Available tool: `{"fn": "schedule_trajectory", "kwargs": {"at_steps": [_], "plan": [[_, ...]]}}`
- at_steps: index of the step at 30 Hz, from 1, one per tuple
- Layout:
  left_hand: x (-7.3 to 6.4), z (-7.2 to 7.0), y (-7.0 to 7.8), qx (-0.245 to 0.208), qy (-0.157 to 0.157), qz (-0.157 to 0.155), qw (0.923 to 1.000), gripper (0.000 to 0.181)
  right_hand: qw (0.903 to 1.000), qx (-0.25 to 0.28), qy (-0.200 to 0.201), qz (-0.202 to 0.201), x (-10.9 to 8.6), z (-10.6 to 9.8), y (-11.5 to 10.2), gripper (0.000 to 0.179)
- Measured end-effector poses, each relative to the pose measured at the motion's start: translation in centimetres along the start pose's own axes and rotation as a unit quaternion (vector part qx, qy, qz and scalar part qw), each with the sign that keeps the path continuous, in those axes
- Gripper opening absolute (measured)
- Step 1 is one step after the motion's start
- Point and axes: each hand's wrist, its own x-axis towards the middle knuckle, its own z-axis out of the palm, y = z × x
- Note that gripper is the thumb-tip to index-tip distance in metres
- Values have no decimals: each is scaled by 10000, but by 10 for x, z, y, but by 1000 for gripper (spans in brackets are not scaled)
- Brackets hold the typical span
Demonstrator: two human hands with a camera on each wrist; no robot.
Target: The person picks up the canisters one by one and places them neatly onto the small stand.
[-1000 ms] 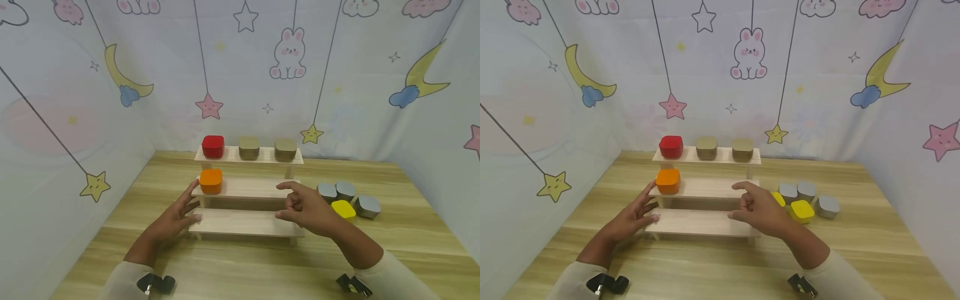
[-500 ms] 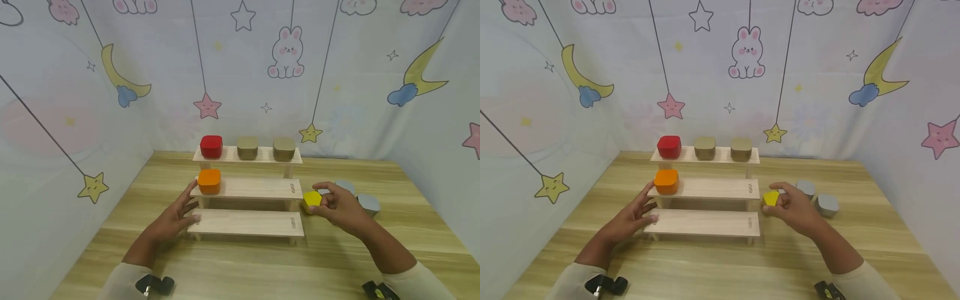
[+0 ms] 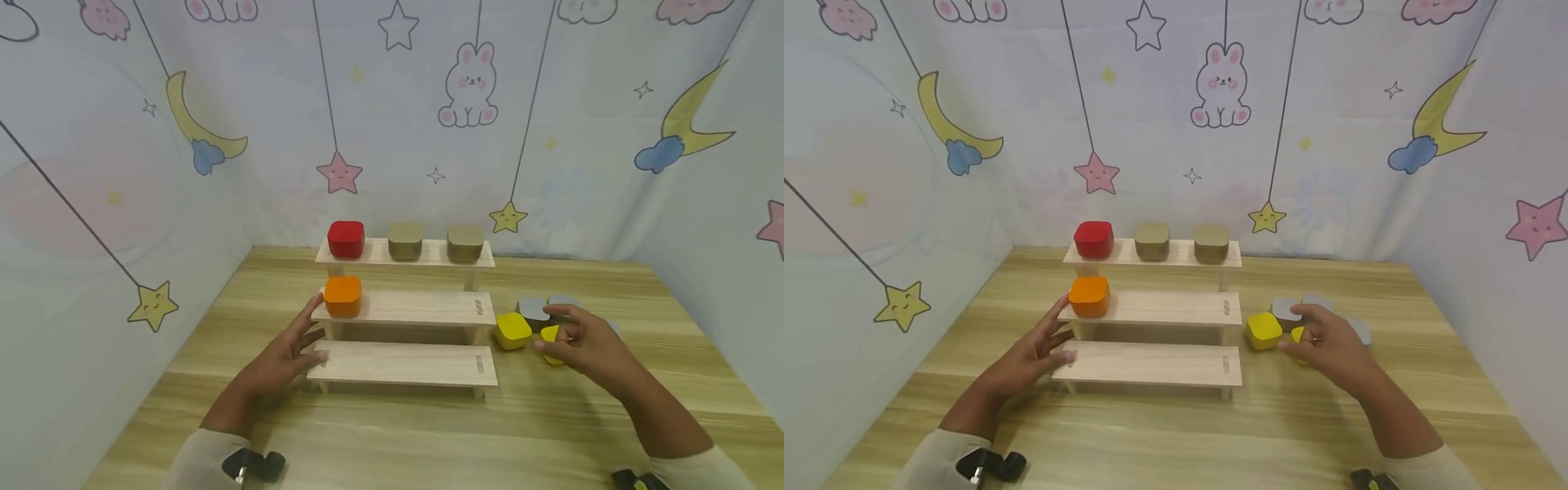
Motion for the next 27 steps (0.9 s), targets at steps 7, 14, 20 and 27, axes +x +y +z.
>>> {"fn": "schedule_trajectory", "kwargs": {"at_steps": [7, 14, 20, 27], "plan": [[0, -1, 2, 44, 16, 23, 10000, 109, 9994, 279, -159, 123, 0, -8, 15, 77], [1, -1, 1, 37, -15, 104, 9999, 108, 9961, 591, -535, 367, 1, -15, 29, 84], [1, -1, 0, 52, -6, 81, 10000, 109, 9956, 556, -568, 499, 2, -25, 41, 84], [0, 0, 2, 69, -28, 56, 10000, 109, 9924, 750, -692, 688, 2, -32, 50, 86]]}}
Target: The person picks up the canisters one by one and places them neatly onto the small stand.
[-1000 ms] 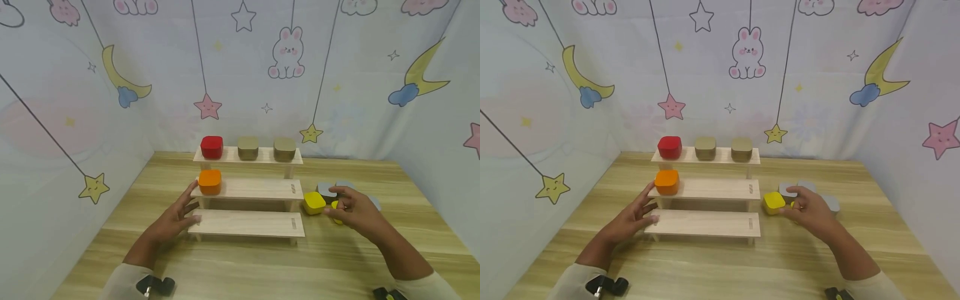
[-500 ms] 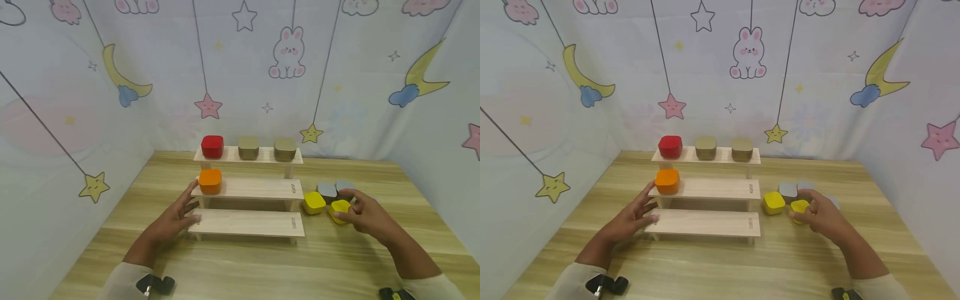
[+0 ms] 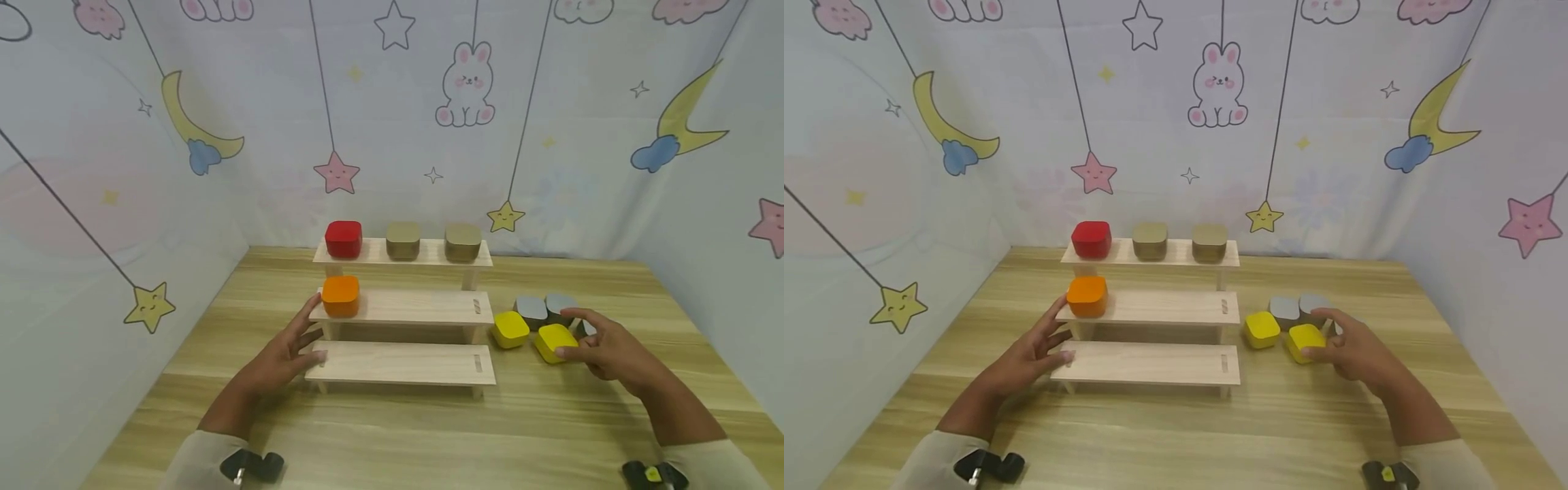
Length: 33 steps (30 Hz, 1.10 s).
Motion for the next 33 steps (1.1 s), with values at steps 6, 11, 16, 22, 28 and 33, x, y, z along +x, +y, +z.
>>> {"fn": "schedule_trajectory", "kwargs": {"at_steps": [6, 11, 16, 22, 28, 33], "plan": [[0, 0, 2, 21, 26, -64, 10000, 109, 9995, 103, -181, 216, 2, -2, 2, 88], [1, 1, 2, -14, 7, -74, 10000, 109, 9994, -5, -130, 309, 4, -5, 6, 90], [2, 1, 3, -5, 7, -64, 10000, 108, 9992, -190, -84, 329, 5, -6, 9, 92], [2, 1, 3, 3, 41, -104, 9999, 109, 9988, -257, -171, 370, 8, -6, 10, 94], [0, 1, 1, 3, 66, -189, 9998, 110, 9982, -380, -226, 416, 11, -5, 13, 96], [0, 1, 1, 7, 65, -176, 9998, 109, 9978, -436, -243, 438, 12, -4, 15, 97]]}}
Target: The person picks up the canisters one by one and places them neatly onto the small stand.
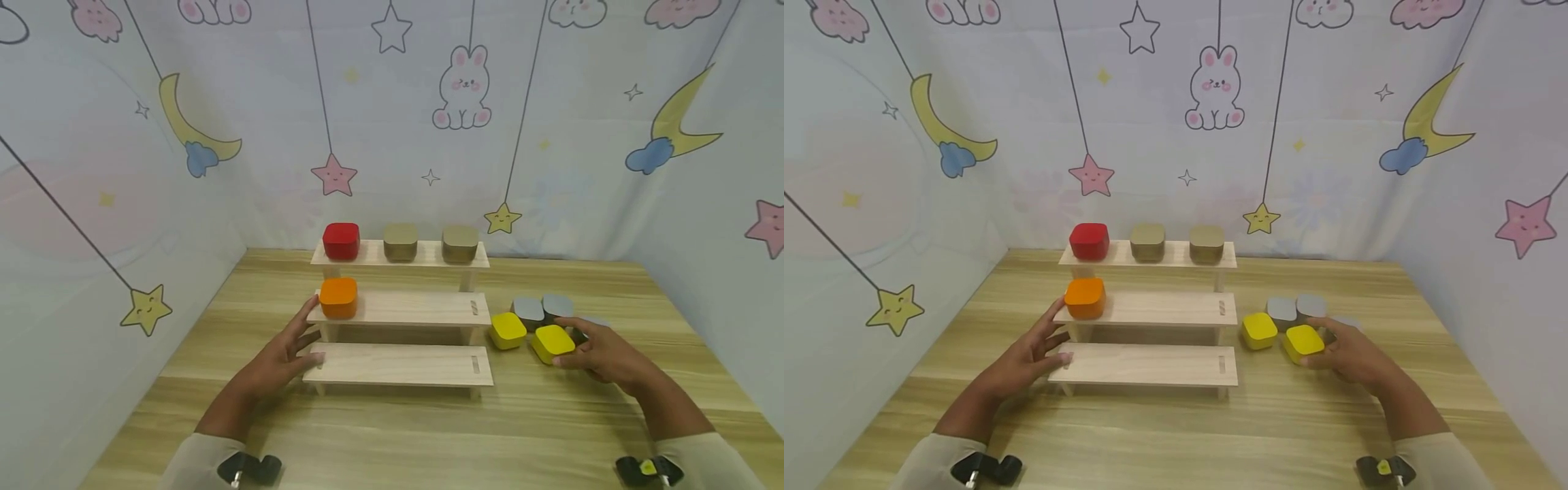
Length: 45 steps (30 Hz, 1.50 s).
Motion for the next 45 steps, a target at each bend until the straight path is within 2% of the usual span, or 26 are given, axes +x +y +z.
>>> {"fn": "schedule_trajectory", "kwargs": {"at_steps": [9, 16, 21, 29, 36, 45], "plan": [[0, 0, -1, 24, 9, 23, 10000, 109, 9999, -57, -85, 8, 4, 2, 2, 99], [0, -1, -2, -40, -84, 157, 9998, 109, 9998, -167, -66, 104, 5, 5, 6, 96], [0, -1, -3, 7, -72, 101, 9999, 109, 9996, -290, -13, 19, 5, 6, 8, 95], [0, -1, -4, -25, -76, 92, 9999, 109, 9988, -466, 109, 134, 7, 6, 13, 96], [0, 0, -2, -12, -63, 59, 10000, 109, 9979, -610, 195, 97, 3, 5, 6, 97], [-1, 0, 1, -19, -38, 52, 10000, 110, 9989, -281, 373, 41, -4, 6, -4, 102]]}}
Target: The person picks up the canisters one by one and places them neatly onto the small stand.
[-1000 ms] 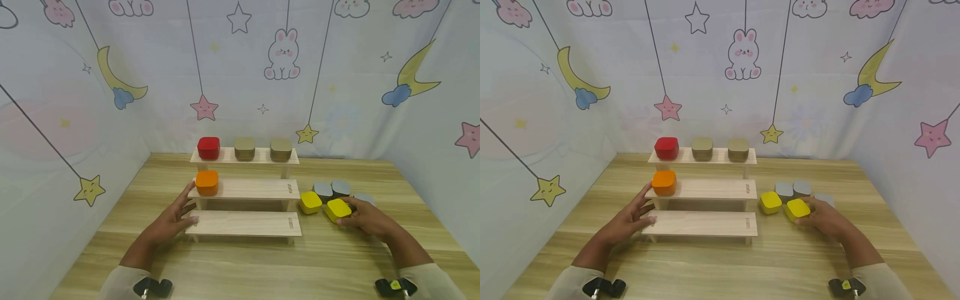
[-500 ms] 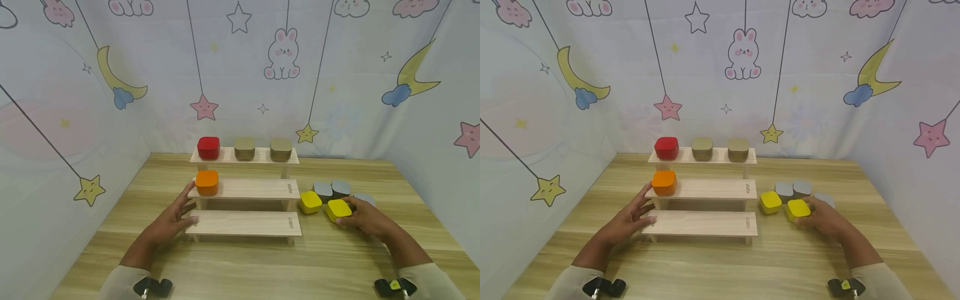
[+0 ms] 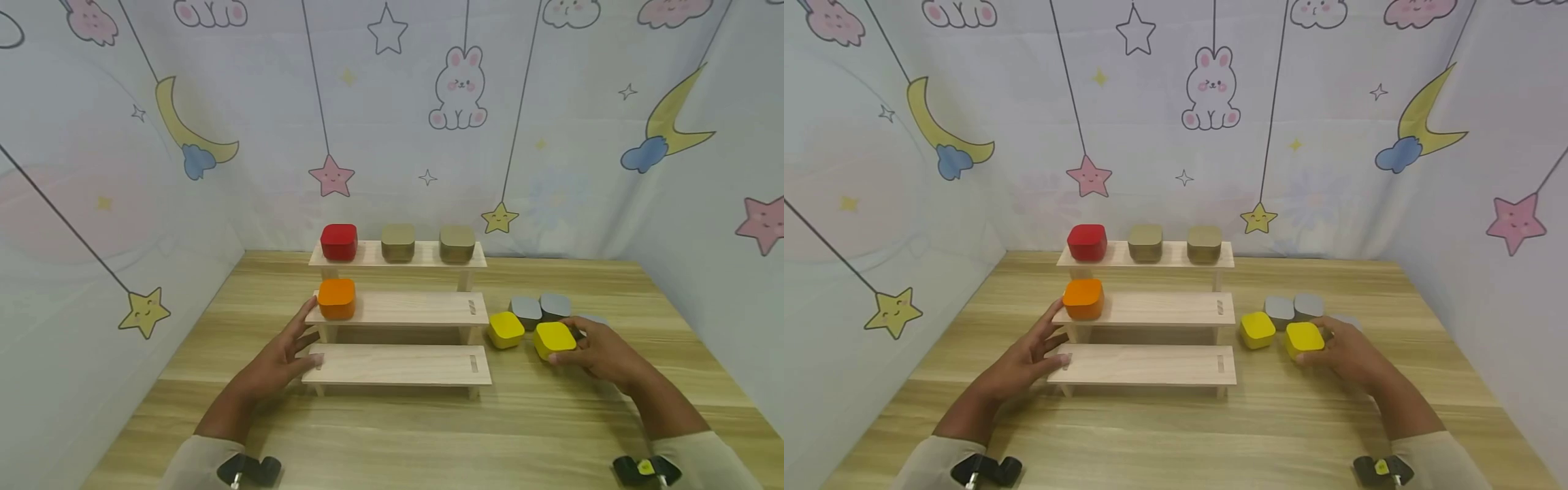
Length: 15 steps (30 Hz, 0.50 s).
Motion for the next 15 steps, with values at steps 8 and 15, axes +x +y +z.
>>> {"fn": "schedule_trajectory", "kwargs": {"at_steps": [8, 15], "plan": [[0, 0, 0, 27, 23, -71, 10000, 110, 9992, -8, 390, -91, -3, 2, -7, 98], [0, 0, -1, 13, 7, -39, 10000, 109, 9958, -233, 869, -169, -8, 5, -14, 95]]}}
